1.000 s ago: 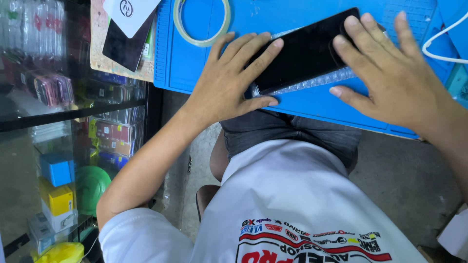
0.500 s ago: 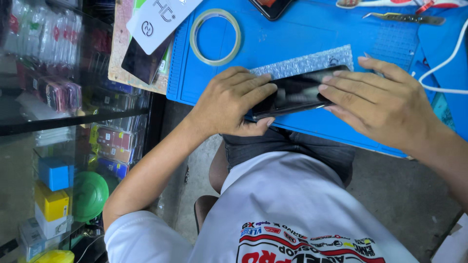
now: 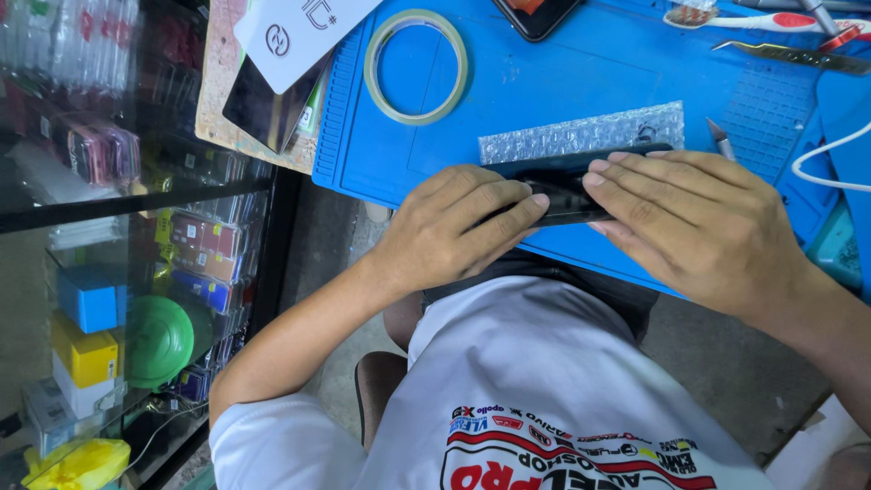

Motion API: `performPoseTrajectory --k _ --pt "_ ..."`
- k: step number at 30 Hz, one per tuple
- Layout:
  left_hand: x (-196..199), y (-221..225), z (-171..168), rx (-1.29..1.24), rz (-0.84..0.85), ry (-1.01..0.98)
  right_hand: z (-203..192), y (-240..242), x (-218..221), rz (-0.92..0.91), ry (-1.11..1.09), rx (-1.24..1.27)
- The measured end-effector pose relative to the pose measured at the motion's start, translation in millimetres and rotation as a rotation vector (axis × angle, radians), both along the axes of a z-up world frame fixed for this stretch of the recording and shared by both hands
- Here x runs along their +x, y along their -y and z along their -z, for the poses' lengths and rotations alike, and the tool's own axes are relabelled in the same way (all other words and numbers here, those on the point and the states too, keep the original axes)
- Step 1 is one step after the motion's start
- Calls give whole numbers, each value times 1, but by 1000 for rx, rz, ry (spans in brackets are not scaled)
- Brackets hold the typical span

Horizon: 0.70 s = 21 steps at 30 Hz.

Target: The person applies adhesive tape to the edges of a mobile phone screen component and then carefully presses the screen onto the phone body, ensuring it is properly aligned and secured.

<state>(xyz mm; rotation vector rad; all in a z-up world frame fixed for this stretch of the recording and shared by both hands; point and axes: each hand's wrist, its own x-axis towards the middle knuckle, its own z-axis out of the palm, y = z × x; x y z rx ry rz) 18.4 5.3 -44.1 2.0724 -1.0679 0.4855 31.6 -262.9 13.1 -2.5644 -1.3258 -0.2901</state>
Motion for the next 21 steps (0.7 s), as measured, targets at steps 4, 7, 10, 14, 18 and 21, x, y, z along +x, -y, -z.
performPoseTrajectory --k 4,7,10,14,18,21 --pt "-5 -2 5 49 -4 49 7 -3 -2 -15 -52 25" --pt "-7 -1 12 68 -7 81 12 -1 -5 -23 -56 27" --pt "-10 -2 13 93 -34 97 15 -1 -4 -47 -16 16" --pt "-10 -1 13 103 -32 82 15 -1 -5 -45 -12 25" --pt "-10 -1 12 97 -22 63 16 -1 -5 -43 -2 45" --pt "-9 0 11 78 -10 38 15 0 -5 -42 -13 42"
